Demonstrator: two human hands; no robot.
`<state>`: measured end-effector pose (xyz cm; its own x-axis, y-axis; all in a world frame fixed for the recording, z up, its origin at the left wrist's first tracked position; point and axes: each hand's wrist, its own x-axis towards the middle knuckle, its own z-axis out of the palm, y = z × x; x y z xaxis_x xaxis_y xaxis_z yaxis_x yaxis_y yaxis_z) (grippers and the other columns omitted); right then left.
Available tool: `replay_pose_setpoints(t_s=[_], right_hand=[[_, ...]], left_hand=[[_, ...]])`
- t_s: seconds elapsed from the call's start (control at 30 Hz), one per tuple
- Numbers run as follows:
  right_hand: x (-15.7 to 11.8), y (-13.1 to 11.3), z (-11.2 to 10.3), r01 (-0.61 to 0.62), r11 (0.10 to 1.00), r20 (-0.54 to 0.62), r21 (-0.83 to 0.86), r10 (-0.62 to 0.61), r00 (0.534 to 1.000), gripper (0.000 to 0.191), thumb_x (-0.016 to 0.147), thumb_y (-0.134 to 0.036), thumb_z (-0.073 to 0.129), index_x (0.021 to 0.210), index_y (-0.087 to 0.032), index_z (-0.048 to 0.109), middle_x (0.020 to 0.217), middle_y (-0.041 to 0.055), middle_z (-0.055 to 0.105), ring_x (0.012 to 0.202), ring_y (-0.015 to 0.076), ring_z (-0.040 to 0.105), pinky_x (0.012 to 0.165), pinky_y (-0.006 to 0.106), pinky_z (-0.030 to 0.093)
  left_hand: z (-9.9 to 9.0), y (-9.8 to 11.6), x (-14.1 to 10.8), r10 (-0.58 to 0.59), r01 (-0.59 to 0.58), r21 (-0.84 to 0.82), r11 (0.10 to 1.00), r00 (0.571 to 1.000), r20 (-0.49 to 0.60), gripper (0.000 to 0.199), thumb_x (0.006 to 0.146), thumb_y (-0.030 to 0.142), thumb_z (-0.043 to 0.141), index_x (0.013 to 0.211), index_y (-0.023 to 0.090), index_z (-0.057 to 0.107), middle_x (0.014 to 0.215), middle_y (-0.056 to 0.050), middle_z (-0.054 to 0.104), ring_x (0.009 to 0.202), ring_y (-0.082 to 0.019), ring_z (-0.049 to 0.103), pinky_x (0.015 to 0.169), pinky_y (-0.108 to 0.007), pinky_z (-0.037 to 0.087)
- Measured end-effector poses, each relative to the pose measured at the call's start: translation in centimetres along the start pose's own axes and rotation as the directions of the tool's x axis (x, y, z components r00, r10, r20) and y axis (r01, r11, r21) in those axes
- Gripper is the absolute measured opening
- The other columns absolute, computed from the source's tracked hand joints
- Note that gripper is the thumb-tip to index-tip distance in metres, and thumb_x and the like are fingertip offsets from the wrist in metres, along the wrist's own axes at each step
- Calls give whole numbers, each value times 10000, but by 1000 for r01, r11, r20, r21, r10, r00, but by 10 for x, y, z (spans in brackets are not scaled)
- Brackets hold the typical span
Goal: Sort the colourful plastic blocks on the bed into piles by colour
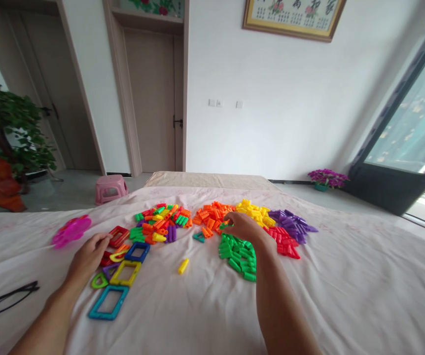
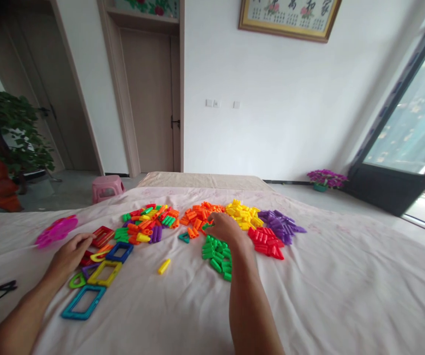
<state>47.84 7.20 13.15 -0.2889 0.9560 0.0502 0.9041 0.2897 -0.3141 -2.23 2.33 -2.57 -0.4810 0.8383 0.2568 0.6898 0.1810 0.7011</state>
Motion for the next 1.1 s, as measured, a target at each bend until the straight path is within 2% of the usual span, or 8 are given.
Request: replay_pose_setpoints(t_s=[0.17, 0.3, 0.4, 0.5, 0.63, 0.73, 0.9, 1.1], right_hand=[[-6, 33, -6, -130, 991, 59, -4, 130, 990, 431, 762, -241, 724, 1188, -181, 703, 1082, 72, 740, 938, 205, 675, 747, 257, 464], [-8, 37, -10, -142, 989, 32, 27, 141, 989, 407, 802, -284, 706, 1199, -195, 698, 1101, 66, 743, 956, 202, 681, 773, 257, 473], [-6, 20, -9, -86, 996, -8, 16, 86, 996, 352, 843, -243, 638, 1187, -206, 707, 1100, 63, 745, 957, 196, 681, 760, 249, 459], [0, -7, 2, 35, 999, 7, -12, -35, 999, 317, 864, -181, 567, 1135, -197, 731, 1095, 68, 747, 970, 195, 675, 764, 247, 441], [11, -39, 31, 199, 980, 125, -19, -195, 973, 281, 873, -151, 523, 1022, -183, 759, 1053, 74, 755, 941, 190, 674, 745, 239, 426], [18, -48, 54, 213, 976, 199, -45, -200, 959, 252, 890, -161, 523, 979, -162, 758, 1041, 99, 753, 937, 199, 675, 754, 242, 430], [21, -48, 72, 61, 993, 19, -96, -59, 998, 341, 908, -136, 491, 1180, -163, 694, 1197, 139, 706, 1097, 236, 647, 877, 291, 450], [41, -68, 83, 80, 996, -153, -46, -86, 984, 435, 934, -181, 493, 1356, -225, 589, 1296, 96, 672, 1208, 230, 581, 956, 310, 421]], left_hand=[[0, -1, 0, -14, 14, 20, 1000, 1000, 25, 333, 889, 456, 484, 1073, 266, 686, 1128, -21, 747, 954, -223, 690, 768, -281, 496], [1, -1, 0, 3, -3, 14, 1000, 1000, 19, 344, 897, 454, 477, 1109, 267, 673, 1157, -22, 739, 1009, -222, 681, 838, -284, 491], [1, -1, 1, -7, 6, 17, 1000, 1000, 15, 362, 901, 463, 462, 1113, 258, 673, 1163, -32, 737, 1026, -228, 680, 844, -287, 493], [1, -1, 2, 0, 0, 17, 1000, 1000, 15, 352, 892, 451, 467, 1094, 257, 680, 1165, -38, 739, 1015, -229, 685, 843, -286, 496], [2, -1, 2, 10, -10, 5, 1000, 1000, 4, 335, 875, 432, 483, 1070, 262, 697, 1149, -32, 748, 1001, -225, 693, 830, -274, 503], [2, -1, 1, 0, 0, -12, 1000, 1000, 16, 352, 884, 442, 473, 1099, 264, 688, 1155, -31, 746, 982, -227, 698, 821, -283, 503], [4, -2, 2, -9, 10, -7, 1000, 1000, 22, 361, 885, 448, 480, 1116, 258, 683, 1171, -42, 741, 992, -242, 690, 841, -305, 493], [2, 2, 2, -22, 23, -25, 999, 999, 29, 345, 891, 452, 470, 1082, 259, 683, 1099, -29, 756, 939, -225, 698, 791, -286, 493]])
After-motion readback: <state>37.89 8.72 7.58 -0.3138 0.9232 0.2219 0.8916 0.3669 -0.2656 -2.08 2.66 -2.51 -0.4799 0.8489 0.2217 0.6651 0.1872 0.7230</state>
